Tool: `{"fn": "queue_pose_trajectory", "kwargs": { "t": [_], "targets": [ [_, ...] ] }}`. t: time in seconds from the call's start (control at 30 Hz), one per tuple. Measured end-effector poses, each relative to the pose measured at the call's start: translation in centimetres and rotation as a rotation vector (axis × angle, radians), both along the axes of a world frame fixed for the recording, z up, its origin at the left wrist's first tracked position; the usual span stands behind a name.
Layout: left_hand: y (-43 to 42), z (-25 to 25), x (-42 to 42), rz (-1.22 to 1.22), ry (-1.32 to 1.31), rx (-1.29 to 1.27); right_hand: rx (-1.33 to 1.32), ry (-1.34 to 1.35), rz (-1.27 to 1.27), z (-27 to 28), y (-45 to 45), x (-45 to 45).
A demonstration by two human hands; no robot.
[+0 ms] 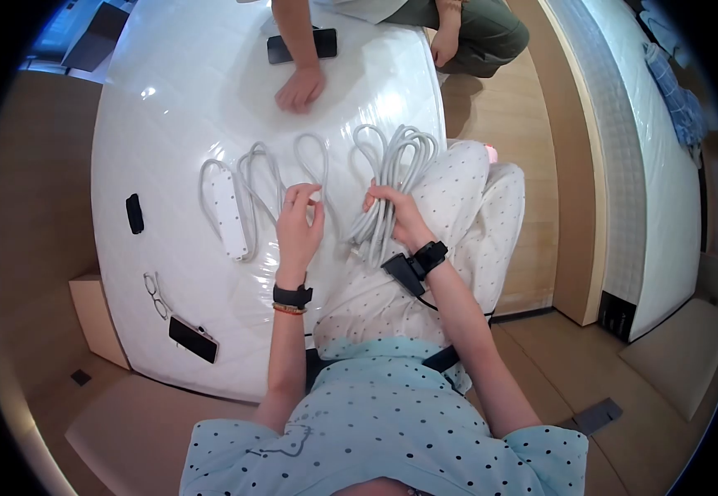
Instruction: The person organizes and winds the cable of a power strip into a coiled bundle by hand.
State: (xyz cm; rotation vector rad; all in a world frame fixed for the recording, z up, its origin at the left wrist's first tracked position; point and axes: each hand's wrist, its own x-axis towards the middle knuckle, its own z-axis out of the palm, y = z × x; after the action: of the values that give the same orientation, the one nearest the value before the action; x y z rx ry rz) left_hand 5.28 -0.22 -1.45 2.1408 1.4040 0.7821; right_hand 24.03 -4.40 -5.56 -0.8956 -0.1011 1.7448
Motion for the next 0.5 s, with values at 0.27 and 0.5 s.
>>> {"fn": "queue_pose_trajectory", "kwargs": {
  "t": [0.27, 0.5],
  "targets": [
    [1.1, -4.7, 1.5, 0.115, -0.076, -0.633, 0.003, -0.012, 0.036, 0.0, -0.3, 0.4],
    [-0.5, 0.1, 1.1, -0.130, -0.319, -0.574, 0.060, 0.045, -0.062, 1.2, 0.0, -0.4]
  ]
}}
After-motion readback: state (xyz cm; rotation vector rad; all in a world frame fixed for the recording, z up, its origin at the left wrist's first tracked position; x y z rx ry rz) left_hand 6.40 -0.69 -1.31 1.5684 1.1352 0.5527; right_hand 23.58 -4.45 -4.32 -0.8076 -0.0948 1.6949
